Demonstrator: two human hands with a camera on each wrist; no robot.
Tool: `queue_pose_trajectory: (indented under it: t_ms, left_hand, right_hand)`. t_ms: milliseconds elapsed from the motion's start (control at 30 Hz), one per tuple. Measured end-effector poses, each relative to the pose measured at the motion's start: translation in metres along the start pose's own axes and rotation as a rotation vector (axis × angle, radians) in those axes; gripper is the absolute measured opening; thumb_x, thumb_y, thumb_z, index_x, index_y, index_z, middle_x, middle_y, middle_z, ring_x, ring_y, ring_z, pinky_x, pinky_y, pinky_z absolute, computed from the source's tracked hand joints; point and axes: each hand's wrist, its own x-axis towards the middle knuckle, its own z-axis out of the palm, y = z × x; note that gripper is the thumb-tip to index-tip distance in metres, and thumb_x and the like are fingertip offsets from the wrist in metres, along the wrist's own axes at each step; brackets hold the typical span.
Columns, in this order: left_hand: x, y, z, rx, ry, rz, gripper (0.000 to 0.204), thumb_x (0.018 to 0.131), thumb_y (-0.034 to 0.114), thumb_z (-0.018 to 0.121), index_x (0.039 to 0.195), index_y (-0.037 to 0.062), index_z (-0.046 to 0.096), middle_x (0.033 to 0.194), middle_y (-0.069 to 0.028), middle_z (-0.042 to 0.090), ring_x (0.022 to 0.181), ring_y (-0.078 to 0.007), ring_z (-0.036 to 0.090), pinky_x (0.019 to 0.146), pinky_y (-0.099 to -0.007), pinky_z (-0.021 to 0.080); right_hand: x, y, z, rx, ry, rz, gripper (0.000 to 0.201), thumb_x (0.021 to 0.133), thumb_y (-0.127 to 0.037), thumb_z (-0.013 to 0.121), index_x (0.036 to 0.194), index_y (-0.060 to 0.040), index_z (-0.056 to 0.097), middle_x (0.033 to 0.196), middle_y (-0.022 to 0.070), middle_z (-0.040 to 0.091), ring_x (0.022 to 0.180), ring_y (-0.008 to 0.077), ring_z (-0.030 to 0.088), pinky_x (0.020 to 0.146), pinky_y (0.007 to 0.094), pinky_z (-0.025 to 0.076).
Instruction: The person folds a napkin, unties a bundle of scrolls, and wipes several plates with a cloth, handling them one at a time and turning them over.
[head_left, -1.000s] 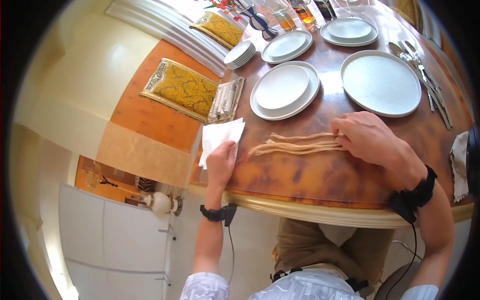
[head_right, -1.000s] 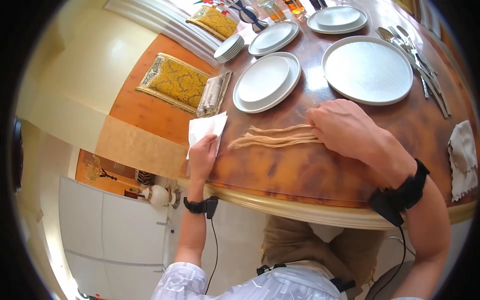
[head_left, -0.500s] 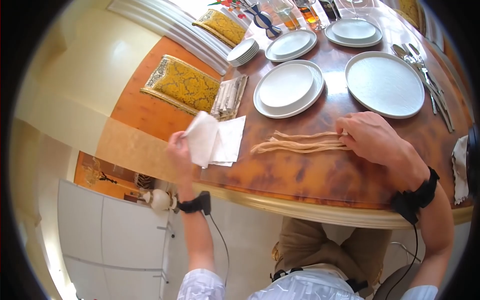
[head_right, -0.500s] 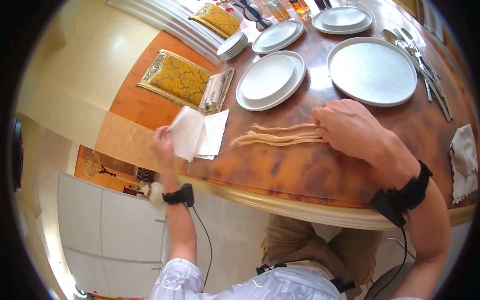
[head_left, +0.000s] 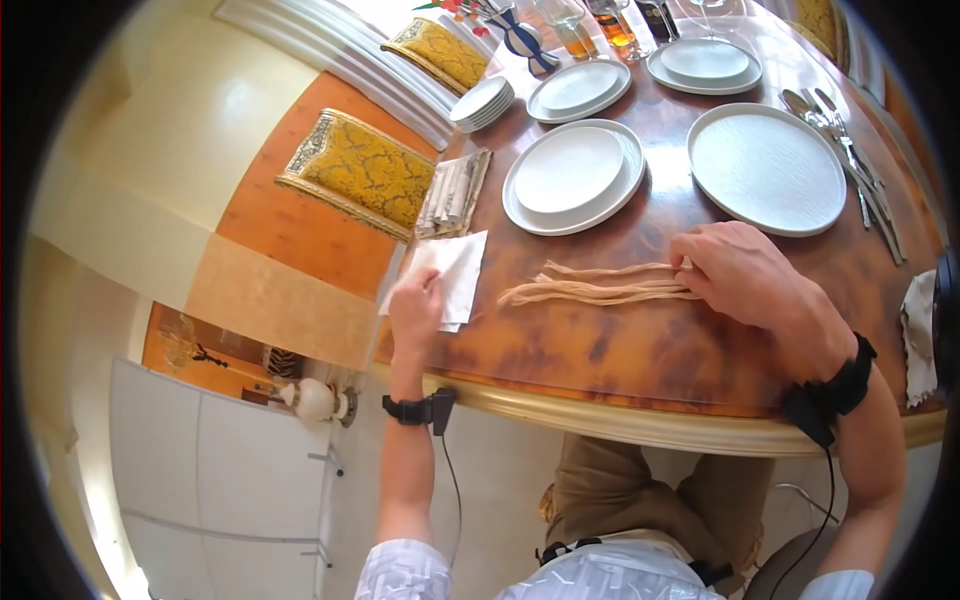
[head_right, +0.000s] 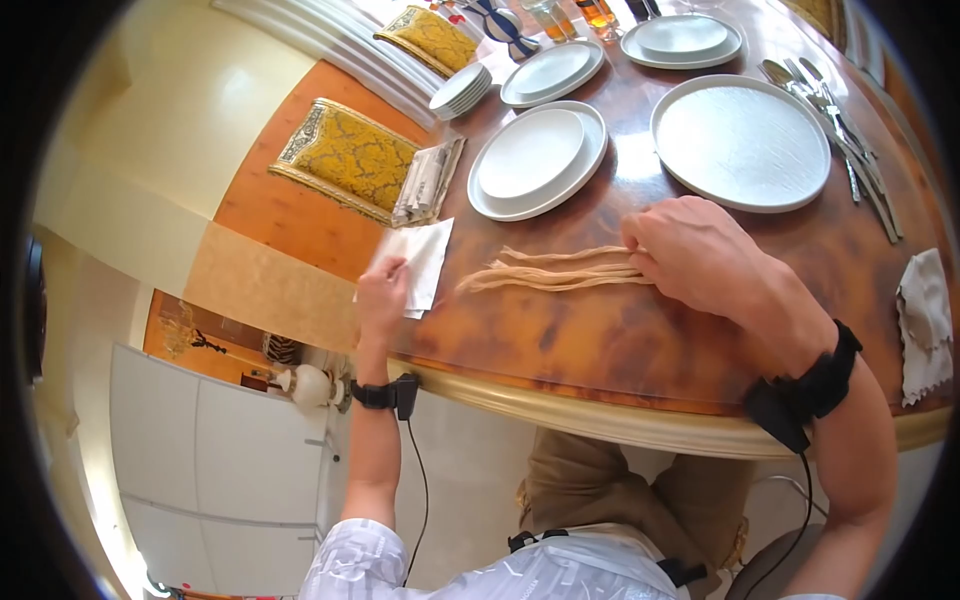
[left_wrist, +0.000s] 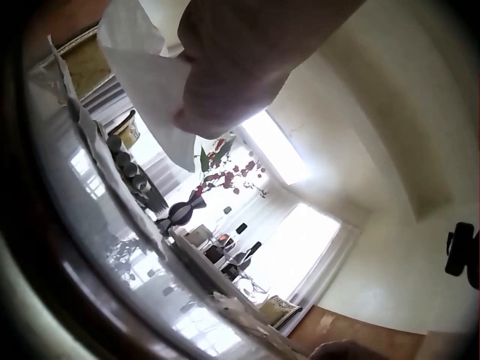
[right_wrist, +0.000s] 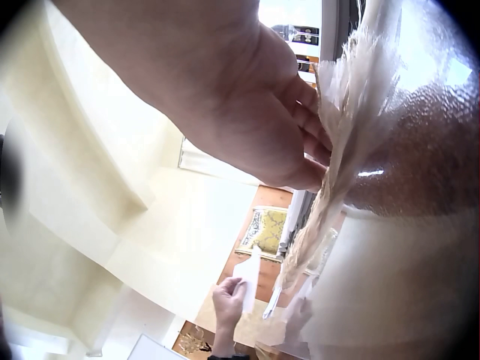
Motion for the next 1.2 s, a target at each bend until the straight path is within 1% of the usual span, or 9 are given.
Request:
queue_pose_trajectory:
  t_ms: [33, 233, 433, 733, 833, 933, 1033, 1133, 1200]
  left_hand:
    - [-0.001, -0.001, 0.005, -0.035, -0.063, 0.027, 0.019, 0.093, 0.015, 0.070, 0.107, 0.0035, 0.075, 0.101, -0.0212, 0.074, 0.095, -0.0400, 0.072, 0.082, -0.0452, 0.056]
    - [-0.002, 0.000, 0.000, -0.022, -0.119, 0.052, 0.020, 0.092, 0.016, 0.072, 0.108, 0.0031, 0.075, 0.108, -0.0193, 0.075, 0.099, -0.0392, 0.072, 0.084, -0.0438, 0.056]
    - [-0.004, 0.005, -0.003, -0.203, -0.174, 0.125, 0.021, 0.092, 0.014, 0.072, 0.108, -0.0002, 0.074, 0.114, -0.0177, 0.074, 0.098, -0.0359, 0.072, 0.085, -0.0411, 0.057]
    - [0.005, 0.078, -0.019, -0.430, -0.238, 0.184, 0.020, 0.093, 0.009, 0.072, 0.111, -0.0009, 0.073, 0.103, -0.0145, 0.076, 0.091, -0.0282, 0.074, 0.080, -0.0354, 0.059]
    - [0.019, 0.116, -0.023, -0.434, -0.290, 0.255, 0.016, 0.094, 0.005, 0.072, 0.109, -0.0010, 0.075, 0.104, -0.0109, 0.077, 0.091, -0.0196, 0.074, 0.078, -0.0312, 0.059]
    - [0.034, 0.163, -0.017, -0.457, -0.282, 0.424, 0.015, 0.094, 0.007, 0.072, 0.107, 0.0008, 0.074, 0.100, -0.0122, 0.077, 0.088, -0.0235, 0.074, 0.077, -0.0332, 0.058]
    - [0.045, 0.209, -0.007, -0.544, -0.370, 0.517, 0.013, 0.096, 0.009, 0.066, 0.105, 0.0011, 0.071, 0.099, -0.0179, 0.072, 0.089, -0.0378, 0.070, 0.077, -0.0420, 0.057]
    - [0.055, 0.231, 0.019, -0.573, -0.409, 0.672, 0.013, 0.096, 0.010, 0.065, 0.105, 0.0014, 0.071, 0.098, -0.0178, 0.071, 0.089, -0.0388, 0.069, 0.078, -0.0436, 0.056]
    - [0.059, 0.236, 0.034, -0.641, -0.429, 0.699, 0.011, 0.095, 0.009, 0.067, 0.103, 0.0019, 0.071, 0.095, -0.0159, 0.071, 0.085, -0.0365, 0.069, 0.076, -0.0430, 0.056]
  right_hand:
    - [0.000, 0.000, -0.001, 0.006, -0.003, 0.002, 0.012, 0.091, -0.014, 0.067, 0.093, -0.0019, 0.069, 0.085, 0.0187, 0.071, 0.087, 0.0384, 0.069, 0.080, 0.0466, 0.054]
    - [0.000, -0.001, 0.000, -0.019, -0.006, -0.003, 0.012, 0.091, -0.014, 0.067, 0.093, -0.0018, 0.069, 0.085, 0.0183, 0.071, 0.086, 0.0378, 0.070, 0.080, 0.0465, 0.054]
    - [0.000, 0.000, 0.001, -0.002, 0.012, -0.008, 0.012, 0.091, -0.014, 0.068, 0.093, -0.0020, 0.068, 0.084, 0.0179, 0.071, 0.086, 0.0378, 0.069, 0.079, 0.0464, 0.054]
    - [0.000, 0.000, 0.000, -0.004, 0.002, -0.015, 0.012, 0.091, -0.014, 0.067, 0.093, -0.0019, 0.067, 0.084, 0.0186, 0.071, 0.086, 0.0386, 0.069, 0.078, 0.0474, 0.053]
    - [0.000, -0.002, -0.002, -0.003, -0.004, -0.012, 0.012, 0.092, -0.013, 0.066, 0.093, -0.0019, 0.067, 0.085, 0.0188, 0.070, 0.085, 0.0390, 0.069, 0.078, 0.0478, 0.053]
    - [0.000, -0.001, -0.002, -0.001, 0.015, -0.032, 0.011, 0.092, -0.013, 0.064, 0.094, -0.0019, 0.066, 0.086, 0.0183, 0.070, 0.085, 0.0392, 0.068, 0.077, 0.0481, 0.053]
    - [0.000, -0.003, -0.004, 0.000, 0.004, -0.033, 0.009, 0.092, -0.012, 0.064, 0.092, -0.0028, 0.064, 0.087, 0.0175, 0.070, 0.086, 0.0390, 0.068, 0.077, 0.0479, 0.053]
    - [0.000, -0.004, -0.003, -0.002, 0.037, -0.047, 0.008, 0.092, -0.011, 0.064, 0.091, -0.0032, 0.063, 0.087, 0.0167, 0.069, 0.084, 0.0376, 0.068, 0.075, 0.0465, 0.054]
    - [-0.001, -0.005, -0.004, -0.019, 0.039, -0.020, 0.007, 0.092, -0.010, 0.064, 0.091, -0.0031, 0.063, 0.087, 0.0162, 0.068, 0.083, 0.0365, 0.068, 0.075, 0.0457, 0.054]
